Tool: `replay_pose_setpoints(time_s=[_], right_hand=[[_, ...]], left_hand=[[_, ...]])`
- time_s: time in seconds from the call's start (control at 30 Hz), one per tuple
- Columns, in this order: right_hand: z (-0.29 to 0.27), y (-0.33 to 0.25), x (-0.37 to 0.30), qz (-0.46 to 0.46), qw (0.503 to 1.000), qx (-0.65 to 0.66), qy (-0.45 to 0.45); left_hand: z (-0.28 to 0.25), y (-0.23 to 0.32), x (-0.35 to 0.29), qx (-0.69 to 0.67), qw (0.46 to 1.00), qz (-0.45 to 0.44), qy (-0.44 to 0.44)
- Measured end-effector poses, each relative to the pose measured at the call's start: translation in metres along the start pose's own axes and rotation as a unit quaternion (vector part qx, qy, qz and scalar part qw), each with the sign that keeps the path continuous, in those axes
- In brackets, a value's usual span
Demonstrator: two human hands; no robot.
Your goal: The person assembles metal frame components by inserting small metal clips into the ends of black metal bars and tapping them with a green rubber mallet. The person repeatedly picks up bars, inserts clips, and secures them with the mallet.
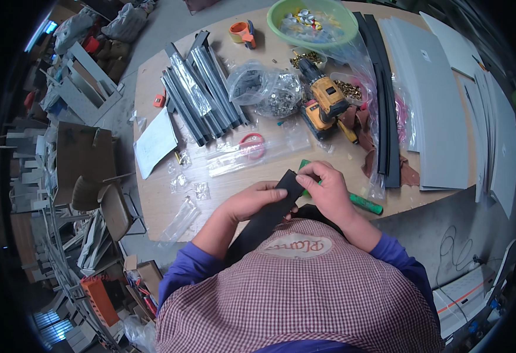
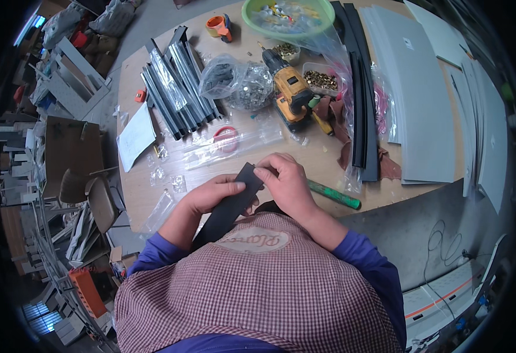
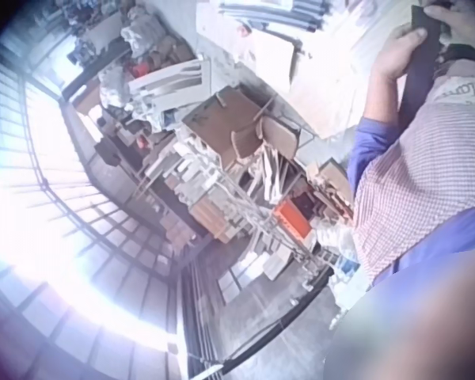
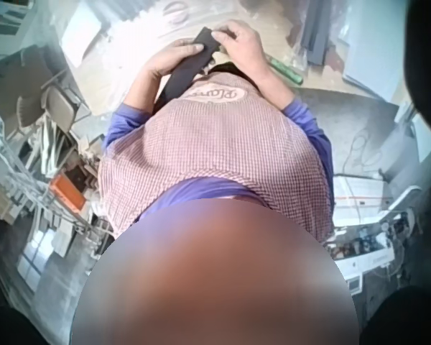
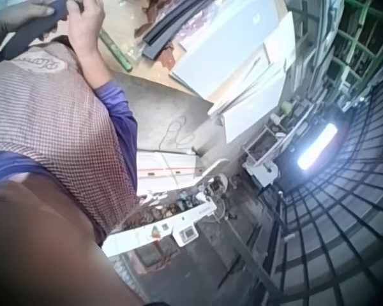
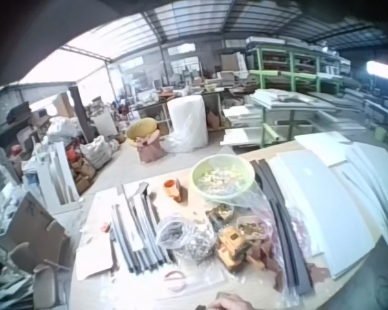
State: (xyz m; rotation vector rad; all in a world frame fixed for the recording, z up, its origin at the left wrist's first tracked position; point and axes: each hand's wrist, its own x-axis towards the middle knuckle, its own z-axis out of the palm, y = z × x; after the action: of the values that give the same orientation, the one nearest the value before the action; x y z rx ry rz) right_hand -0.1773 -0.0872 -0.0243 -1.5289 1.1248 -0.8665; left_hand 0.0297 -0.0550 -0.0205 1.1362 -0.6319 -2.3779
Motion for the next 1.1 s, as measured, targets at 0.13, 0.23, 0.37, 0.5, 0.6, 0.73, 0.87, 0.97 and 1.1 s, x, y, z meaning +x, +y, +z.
replay_pose_setpoints(time_s=[0.13,0.23,0.37,0.5,0.6,0.73,0.87,0.97,1.1], right_hand=[[-0.005,0.025,0.002,0.058,0.99,0.12,-0.04],[-0.028,0.072,0.008,-0.009,0.996,-0.054,-0.069],[-0.047,0.152,-0.028,0.046,0.857,-0.476,-0.191],[-0.059,0.194,-0.051,-0.009,0.887,-0.431,-0.164],[-0.062,0.172,-0.05,0.028,0.901,-0.41,-0.142],[-0.066,0.097,-0.034,0.215,0.944,-0.171,-0.183],[-0.072,0.029,-0.023,0.304,0.922,0.203,-0.132],[-0.061,0.002,-0.027,0.27,0.948,0.042,-0.165],[-0.066,-0.01,-0.018,0.309,0.922,0.001,-0.232]], left_hand=[[-0.006,-0.007,-0.001,0.101,0.994,0.043,0.02],[-0.005,-0.011,-0.005,0.105,0.991,0.079,0.031],[-0.006,-0.012,-0.009,0.088,0.99,0.079,0.071],[-0.015,-0.016,-0.008,0.119,0.982,0.093,0.113],[-0.026,-0.024,-0.007,0.216,0.949,0.071,0.218],[-0.038,-0.032,0.001,0.374,0.857,0.093,0.342],[-0.039,-0.035,0.003,0.44,0.81,0.126,0.367],[-0.035,-0.036,0.003,0.474,0.787,0.143,0.369],[-0.036,-0.036,-0.002,0.49,0.777,0.138,0.37]])
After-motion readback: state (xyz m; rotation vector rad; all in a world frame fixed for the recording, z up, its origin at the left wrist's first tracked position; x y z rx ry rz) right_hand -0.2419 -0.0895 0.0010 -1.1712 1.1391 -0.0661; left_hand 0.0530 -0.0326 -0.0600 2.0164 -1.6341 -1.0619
